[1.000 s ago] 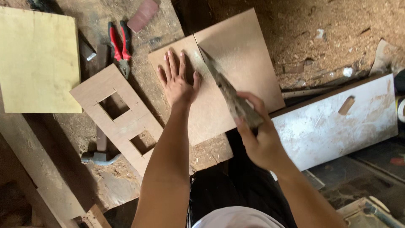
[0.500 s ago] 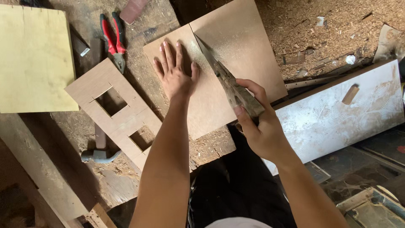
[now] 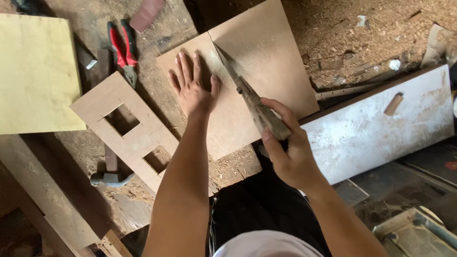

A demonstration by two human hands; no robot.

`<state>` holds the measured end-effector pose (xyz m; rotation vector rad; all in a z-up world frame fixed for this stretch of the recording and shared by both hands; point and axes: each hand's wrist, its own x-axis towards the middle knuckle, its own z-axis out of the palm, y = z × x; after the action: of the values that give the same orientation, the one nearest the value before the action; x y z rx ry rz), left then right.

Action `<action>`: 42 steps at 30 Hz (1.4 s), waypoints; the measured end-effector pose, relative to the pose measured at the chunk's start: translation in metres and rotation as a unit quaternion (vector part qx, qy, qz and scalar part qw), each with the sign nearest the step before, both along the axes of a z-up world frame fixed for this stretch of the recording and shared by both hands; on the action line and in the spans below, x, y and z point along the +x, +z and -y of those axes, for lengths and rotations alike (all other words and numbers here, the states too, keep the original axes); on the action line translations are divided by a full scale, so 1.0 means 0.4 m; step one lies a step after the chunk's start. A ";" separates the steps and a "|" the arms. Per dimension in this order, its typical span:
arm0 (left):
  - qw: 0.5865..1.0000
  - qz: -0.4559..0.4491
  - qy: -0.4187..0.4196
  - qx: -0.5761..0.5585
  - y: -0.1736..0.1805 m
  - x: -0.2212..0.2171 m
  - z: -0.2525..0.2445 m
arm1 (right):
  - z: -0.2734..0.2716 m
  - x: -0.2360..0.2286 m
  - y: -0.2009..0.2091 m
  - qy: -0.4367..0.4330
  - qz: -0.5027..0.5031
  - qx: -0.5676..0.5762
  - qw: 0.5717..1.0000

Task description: The person uses a hand saw to cut a rectangular piece of plywood on a workbench. The left hand stabilizes the wood while the right hand moves the saw back and forth along a marked line. The cut progresses steadily through the board.

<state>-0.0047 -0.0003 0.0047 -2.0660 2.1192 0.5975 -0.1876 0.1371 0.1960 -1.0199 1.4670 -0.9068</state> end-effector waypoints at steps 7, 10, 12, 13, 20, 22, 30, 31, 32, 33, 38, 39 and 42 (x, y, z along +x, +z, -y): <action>1.000 0.012 -0.003 0.015 -0.018 0.013 0.002 | 0.013 0.026 -0.001 0.010 -0.111 -0.057 0.992; 1.000 0.010 -0.003 0.007 -0.024 0.013 0.012 | 0.037 0.019 0.001 0.006 -0.112 -0.063 0.992; 1.000 0.006 -0.018 -0.023 -0.029 0.016 0.007 | 0.051 0.015 0.003 0.007 -0.108 -0.044 0.993; 1.000 0.005 -0.017 -0.020 -0.035 0.012 0.004 | 0.052 0.012 0.005 0.003 -0.111 -0.031 0.993; 0.997 -0.032 -0.015 -0.063 -0.053 0.028 -0.005 | 0.059 0.007 0.008 0.007 -0.138 -0.075 0.987; 0.996 -0.036 -0.015 -0.074 -0.054 0.032 -0.001 | 0.070 0.002 0.009 0.001 -0.119 -0.052 0.992; 0.994 -0.068 -0.001 -0.084 -0.052 0.033 -0.007 | 0.075 -0.012 0.010 0.008 -0.064 0.088 0.994; 0.994 -0.062 -0.004 -0.088 -0.054 0.030 0.006 | 0.083 -0.012 0.008 0.011 -0.061 0.083 0.995; 0.995 -0.056 -0.005 -0.085 -0.056 0.031 0.001 | 0.081 -0.008 0.010 0.016 -0.058 0.084 0.995; 0.995 -0.049 -0.006 -0.083 -0.060 0.034 -0.005 | 0.081 -0.005 0.009 0.021 -0.054 0.086 0.995; 0.992 -0.058 -0.012 -0.108 -0.084 0.037 -0.006 | 0.088 0.003 0.008 0.044 -0.032 0.039 0.998; 0.992 -0.061 -0.011 -0.107 -0.089 0.038 -0.007 | 0.087 0.007 0.008 0.055 -0.037 0.019 0.998; 0.991 -0.054 -0.007 -0.122 -0.101 0.045 -0.013 | 0.080 0.025 0.009 0.060 -0.025 0.057 0.996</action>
<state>0.0133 0.0050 -0.0358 -2.1847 2.3726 0.4790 -0.1775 0.1051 0.1994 -1.0405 1.4649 -0.7092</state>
